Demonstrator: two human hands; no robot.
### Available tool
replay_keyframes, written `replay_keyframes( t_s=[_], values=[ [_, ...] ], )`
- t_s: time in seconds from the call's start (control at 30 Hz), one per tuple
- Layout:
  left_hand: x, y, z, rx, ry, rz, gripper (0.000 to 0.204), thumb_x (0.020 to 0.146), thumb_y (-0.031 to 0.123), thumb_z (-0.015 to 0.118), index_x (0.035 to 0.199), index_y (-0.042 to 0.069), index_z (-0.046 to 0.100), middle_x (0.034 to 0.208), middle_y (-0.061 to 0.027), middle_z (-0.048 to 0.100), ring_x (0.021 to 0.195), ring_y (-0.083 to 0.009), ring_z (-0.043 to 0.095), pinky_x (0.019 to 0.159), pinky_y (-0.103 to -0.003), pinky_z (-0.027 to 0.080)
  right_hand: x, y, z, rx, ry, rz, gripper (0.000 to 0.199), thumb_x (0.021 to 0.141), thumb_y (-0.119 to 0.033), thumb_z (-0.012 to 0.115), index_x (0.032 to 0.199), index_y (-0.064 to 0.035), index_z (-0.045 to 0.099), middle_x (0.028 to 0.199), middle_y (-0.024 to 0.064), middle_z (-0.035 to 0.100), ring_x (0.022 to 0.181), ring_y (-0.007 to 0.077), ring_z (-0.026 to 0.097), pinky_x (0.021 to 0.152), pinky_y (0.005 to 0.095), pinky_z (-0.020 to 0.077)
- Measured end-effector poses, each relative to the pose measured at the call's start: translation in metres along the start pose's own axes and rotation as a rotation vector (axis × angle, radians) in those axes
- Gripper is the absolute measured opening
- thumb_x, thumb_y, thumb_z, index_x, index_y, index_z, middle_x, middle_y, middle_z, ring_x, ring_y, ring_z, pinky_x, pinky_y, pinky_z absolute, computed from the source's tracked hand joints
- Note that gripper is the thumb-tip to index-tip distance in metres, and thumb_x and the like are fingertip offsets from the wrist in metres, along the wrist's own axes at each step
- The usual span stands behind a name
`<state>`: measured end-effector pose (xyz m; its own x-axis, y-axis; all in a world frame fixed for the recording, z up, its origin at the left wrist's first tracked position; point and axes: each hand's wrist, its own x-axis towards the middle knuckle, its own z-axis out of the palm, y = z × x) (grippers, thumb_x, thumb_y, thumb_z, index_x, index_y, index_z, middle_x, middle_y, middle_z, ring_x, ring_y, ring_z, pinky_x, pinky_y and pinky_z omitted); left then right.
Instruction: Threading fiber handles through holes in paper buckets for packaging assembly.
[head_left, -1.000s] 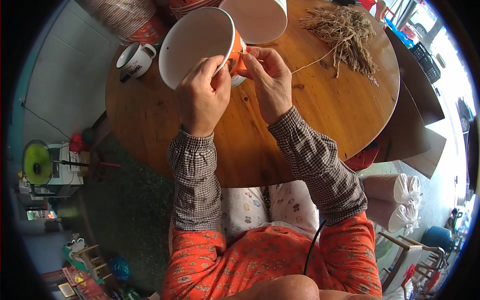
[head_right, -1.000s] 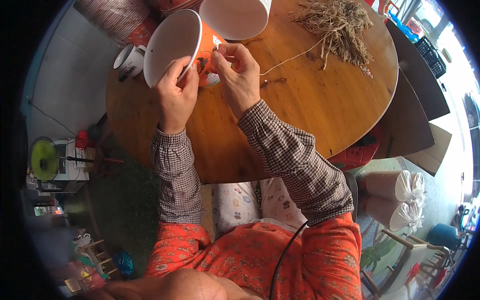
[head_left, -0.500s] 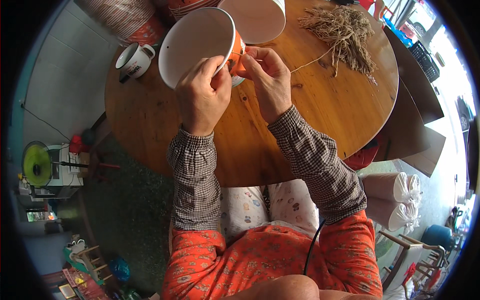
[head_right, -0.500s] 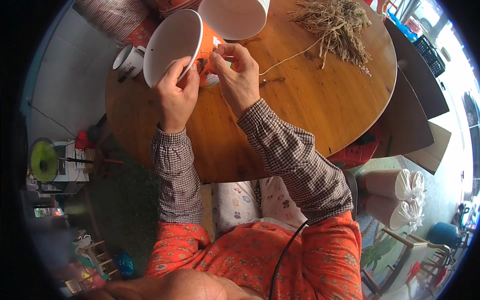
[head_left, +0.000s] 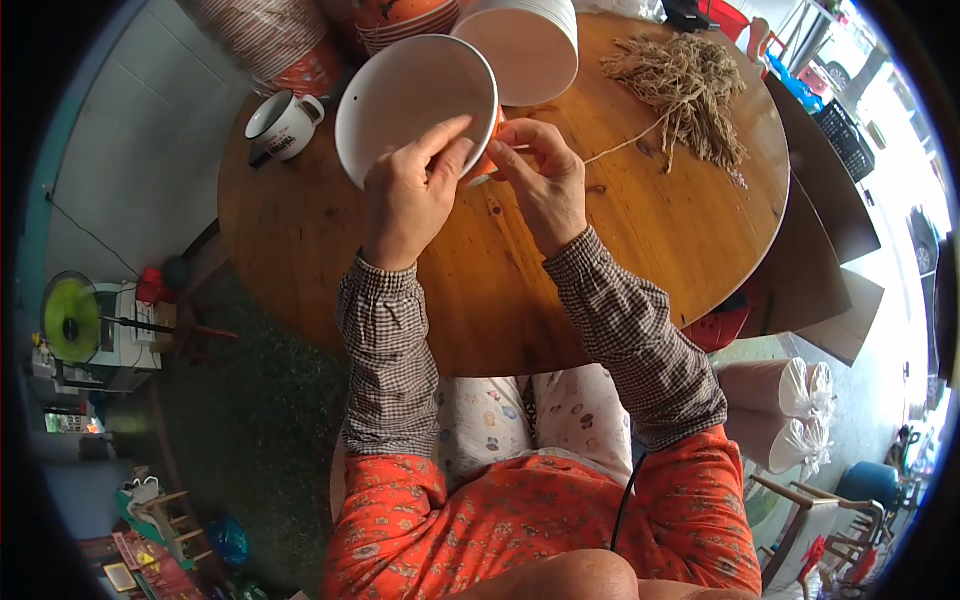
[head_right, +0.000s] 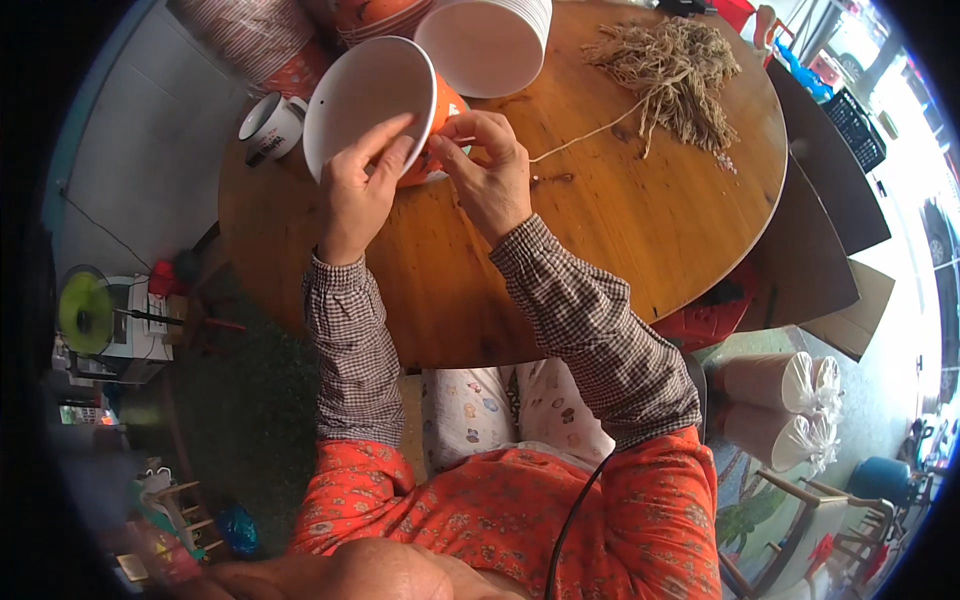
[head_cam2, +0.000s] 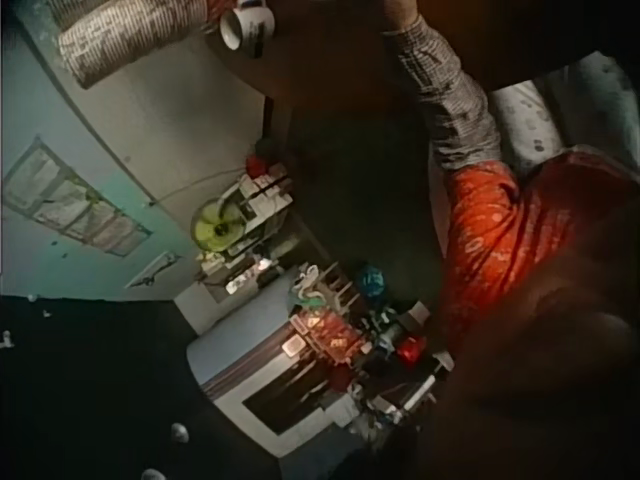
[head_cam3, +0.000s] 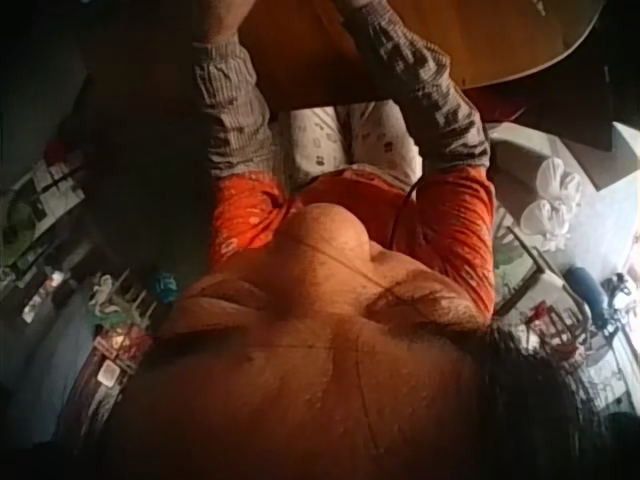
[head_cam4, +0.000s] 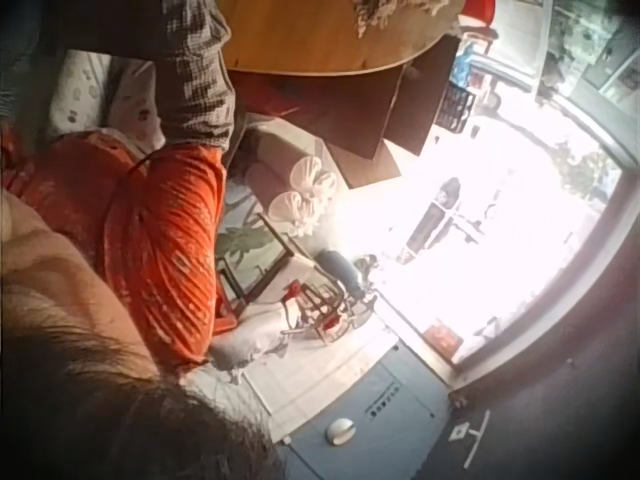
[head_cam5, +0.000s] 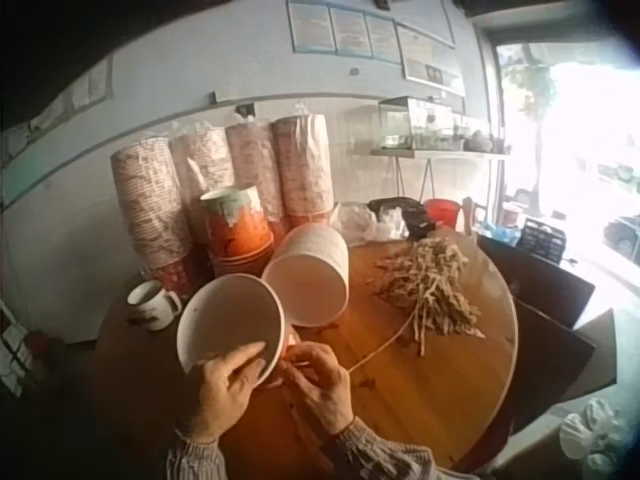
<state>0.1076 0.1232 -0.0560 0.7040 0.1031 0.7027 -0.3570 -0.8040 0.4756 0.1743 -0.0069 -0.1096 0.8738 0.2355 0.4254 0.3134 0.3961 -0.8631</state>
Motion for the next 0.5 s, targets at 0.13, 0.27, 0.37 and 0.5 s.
replay_keyframes(
  t_s=[0.13,0.27,0.37,0.5],
  values=[
    [0.001,0.003,-0.001,-0.022,-0.103,-0.072,0.013,0.087,0.010,0.062,0.095,0.002,0.067,0.084,-0.0167,0.068,0.076,-0.0315,0.068,0.064,-0.037,0.053,0.000,0.003,-0.002,-0.053,-0.013,-0.053,0.014,0.083,-0.009,0.072,0.091,-0.0004,0.065,0.099,0.0049,0.059,0.085,0.0111,0.060,0.073,0.0264,0.0520],
    [-0.001,0.016,-0.005,0.045,-0.125,-0.056,0.008,0.085,0.009,0.060,0.084,0.001,0.060,0.078,-0.0163,0.066,0.070,-0.0327,0.066,0.061,-0.039,0.052,-0.005,-0.008,-0.010,0.033,-0.113,0.122,0.018,0.086,-0.012,0.070,0.095,0.0012,0.063,0.089,0.0035,0.060,0.073,0.0079,0.060,0.063,0.0233,0.0505],
    [-0.014,0.024,-0.003,-0.041,-0.041,-0.025,0.006,0.084,0.007,0.058,0.082,0.002,0.056,0.081,-0.0137,0.063,0.072,-0.0294,0.063,0.067,-0.036,0.050,-0.009,-0.019,-0.021,-0.209,-0.260,0.101,0.019,0.086,-0.013,0.069,0.100,-0.0015,0.062,0.077,0.0014,0.063,0.068,0.0065,0.057,0.061,0.0230,0.0487],
    [-0.046,0.041,0.000,-0.278,-0.059,-0.122,0.008,0.086,0.005,0.055,0.086,-0.003,0.059,0.084,-0.0123,0.064,0.080,-0.0232,0.063,0.072,-0.034,0.049,-0.035,-0.030,-0.049,-0.294,-0.266,0.145,0.023,0.084,-0.011,0.068,0.103,-0.0019,0.061,0.079,0.0045,0.064,0.067,0.0099,0.058,0.064,0.0248,0.0489]
  ],
)
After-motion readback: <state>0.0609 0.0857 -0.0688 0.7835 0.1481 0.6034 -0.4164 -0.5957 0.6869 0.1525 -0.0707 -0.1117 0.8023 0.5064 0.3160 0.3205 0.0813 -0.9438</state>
